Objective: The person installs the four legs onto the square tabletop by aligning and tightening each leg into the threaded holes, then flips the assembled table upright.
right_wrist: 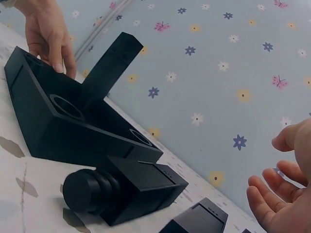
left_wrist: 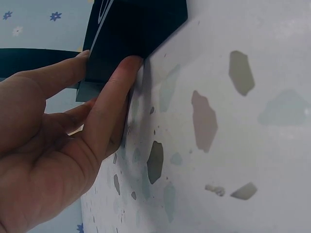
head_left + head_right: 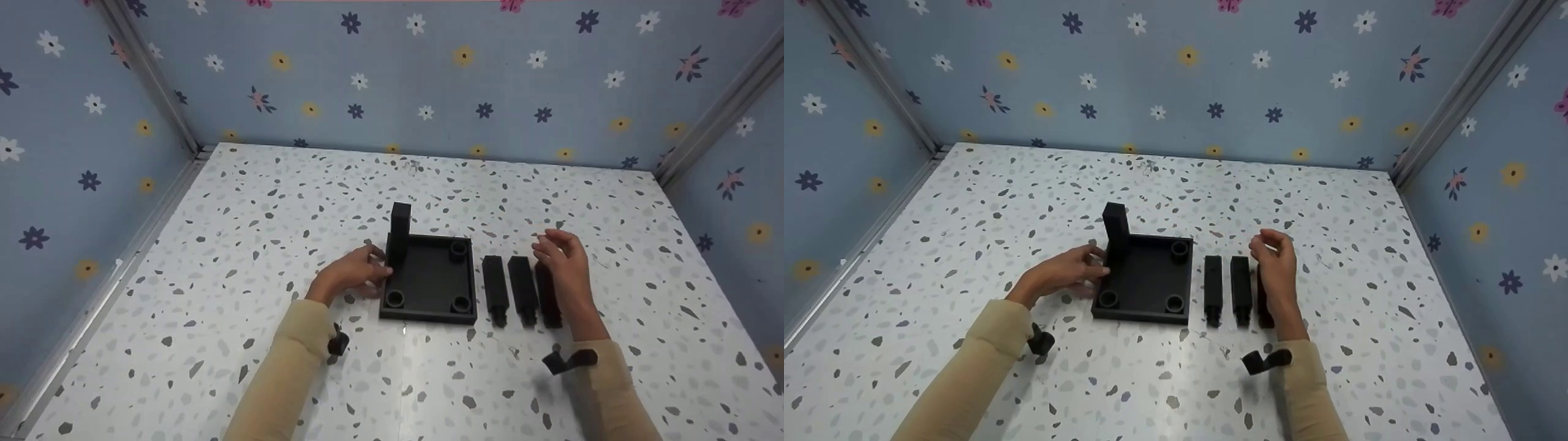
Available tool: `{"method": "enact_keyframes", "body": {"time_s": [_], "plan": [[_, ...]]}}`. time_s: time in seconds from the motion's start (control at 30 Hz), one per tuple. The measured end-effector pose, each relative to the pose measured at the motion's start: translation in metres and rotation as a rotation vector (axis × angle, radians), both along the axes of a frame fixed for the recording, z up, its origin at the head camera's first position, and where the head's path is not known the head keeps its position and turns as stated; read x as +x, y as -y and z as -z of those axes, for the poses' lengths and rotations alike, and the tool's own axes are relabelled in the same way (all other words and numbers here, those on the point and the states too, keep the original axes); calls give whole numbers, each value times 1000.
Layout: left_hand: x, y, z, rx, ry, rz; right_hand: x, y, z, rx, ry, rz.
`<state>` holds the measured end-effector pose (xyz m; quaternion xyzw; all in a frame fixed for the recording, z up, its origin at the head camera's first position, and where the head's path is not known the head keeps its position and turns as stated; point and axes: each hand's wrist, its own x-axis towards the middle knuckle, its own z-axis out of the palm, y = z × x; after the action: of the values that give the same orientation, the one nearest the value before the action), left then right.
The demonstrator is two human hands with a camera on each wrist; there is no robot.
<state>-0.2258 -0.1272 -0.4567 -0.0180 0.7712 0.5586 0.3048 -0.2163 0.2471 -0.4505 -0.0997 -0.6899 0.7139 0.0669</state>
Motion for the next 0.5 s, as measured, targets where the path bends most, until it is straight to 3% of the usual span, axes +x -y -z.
{"method": "enact_keyframes", "body": {"time_s": [0.5], "plan": [[0, 0, 1, 3, 3, -11, 1, -17, 4, -16, 31, 77]]}}
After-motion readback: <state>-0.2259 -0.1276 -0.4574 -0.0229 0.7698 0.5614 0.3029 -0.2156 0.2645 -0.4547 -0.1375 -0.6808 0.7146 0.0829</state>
